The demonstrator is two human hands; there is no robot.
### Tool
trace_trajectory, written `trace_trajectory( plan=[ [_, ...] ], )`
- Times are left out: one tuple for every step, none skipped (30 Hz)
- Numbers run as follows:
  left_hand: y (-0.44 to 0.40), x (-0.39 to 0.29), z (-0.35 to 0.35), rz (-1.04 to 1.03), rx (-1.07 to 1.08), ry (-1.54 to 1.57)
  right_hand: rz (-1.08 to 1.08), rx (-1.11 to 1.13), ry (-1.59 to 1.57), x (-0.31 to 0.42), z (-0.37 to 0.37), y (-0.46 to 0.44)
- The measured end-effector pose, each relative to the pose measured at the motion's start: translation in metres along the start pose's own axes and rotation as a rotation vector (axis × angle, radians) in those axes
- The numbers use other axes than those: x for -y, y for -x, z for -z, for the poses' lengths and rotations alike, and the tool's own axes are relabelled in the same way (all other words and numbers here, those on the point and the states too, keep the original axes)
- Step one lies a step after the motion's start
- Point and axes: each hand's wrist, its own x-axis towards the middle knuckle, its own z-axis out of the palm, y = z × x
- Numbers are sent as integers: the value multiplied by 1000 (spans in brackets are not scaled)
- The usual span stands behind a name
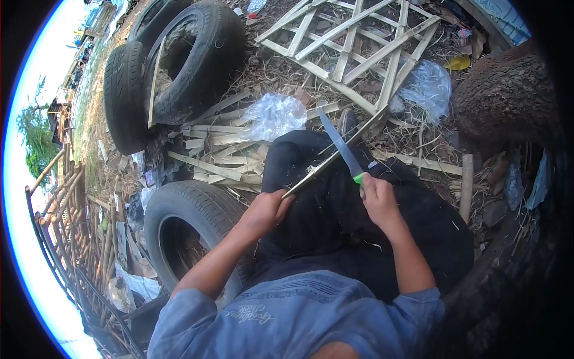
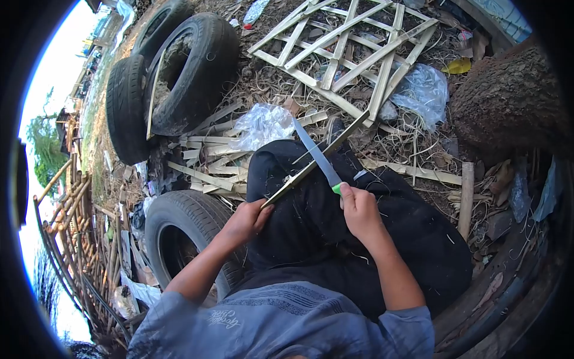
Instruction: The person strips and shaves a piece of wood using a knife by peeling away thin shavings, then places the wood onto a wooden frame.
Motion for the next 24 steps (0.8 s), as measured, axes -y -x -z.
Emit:
trace_trajectory(
  plan=[
    [2,2,-1,-1,4,1,-11,39,5,10,-3,6],
    [1,3,-2,-6,-8,-3,78,73,85,6,-18,15],
    [0,3,-3,-15,-21,-6,119,79,188,4,-26,21],
    [-1,1,-3,-26,-22,-3,158,89,292,2,-29,23],
    [0,0,-2,-20,-30,4,116,73,127,0,-25,19],
    [1,-1,-2,-12,-38,10,47,107,44,4,-14,12],
    [3,1,-4,-15,-37,10,83,5,65,5,-7,7],
    [4,5,-8,-25,-72,-50,116,-100,85,4,0,3],
    [4,7,-12,-42,-106,-108,162,-163,114,1,10,-1],
    [4,9,-16,-57,-105,-107,150,-211,70,0,17,-4],
    [5,11,-20,-110,-172,-184,143,-237,46,-5,24,-7],
    [7,12,-23,-157,-239,-260,134,-258,22,-9,31,-9],
    [9,9,-22,-177,-243,-273,135,-262,26,-9,37,-10],
    [9,8,-24,-181,-242,-272,121,-271,27,-8,42,-11],
    [11,8,-25,-181,-252,-283,105,-280,26,-8,45,-12],
    [11,8,-25,-182,-262,-296,104,-283,25,-8,45,-15],
    [11,8,-25,-185,-259,-297,141,-292,18,-10,45,-19],
    [11,7,-25,-185,-254,-295,176,-301,11,-12,45,-23],
    [11,7,-26,-185,-246,-293,220,-313,-25,-12,43,-28],
    [11,7,-26,-189,-239,-294,213,-319,-26,-7,43,-30],
    [10,7,-25,-186,-229,-289,197,-327,61,0,43,-31],
    [10,8,-24,-181,-222,-284,181,-333,149,6,40,-32],
    [11,9,-24,-179,-219,-284,223,-324,191,4,26,-28],
    [11,12,-24,-167,-206,-284,185,-235,241,1,14,-21]
  ],
)
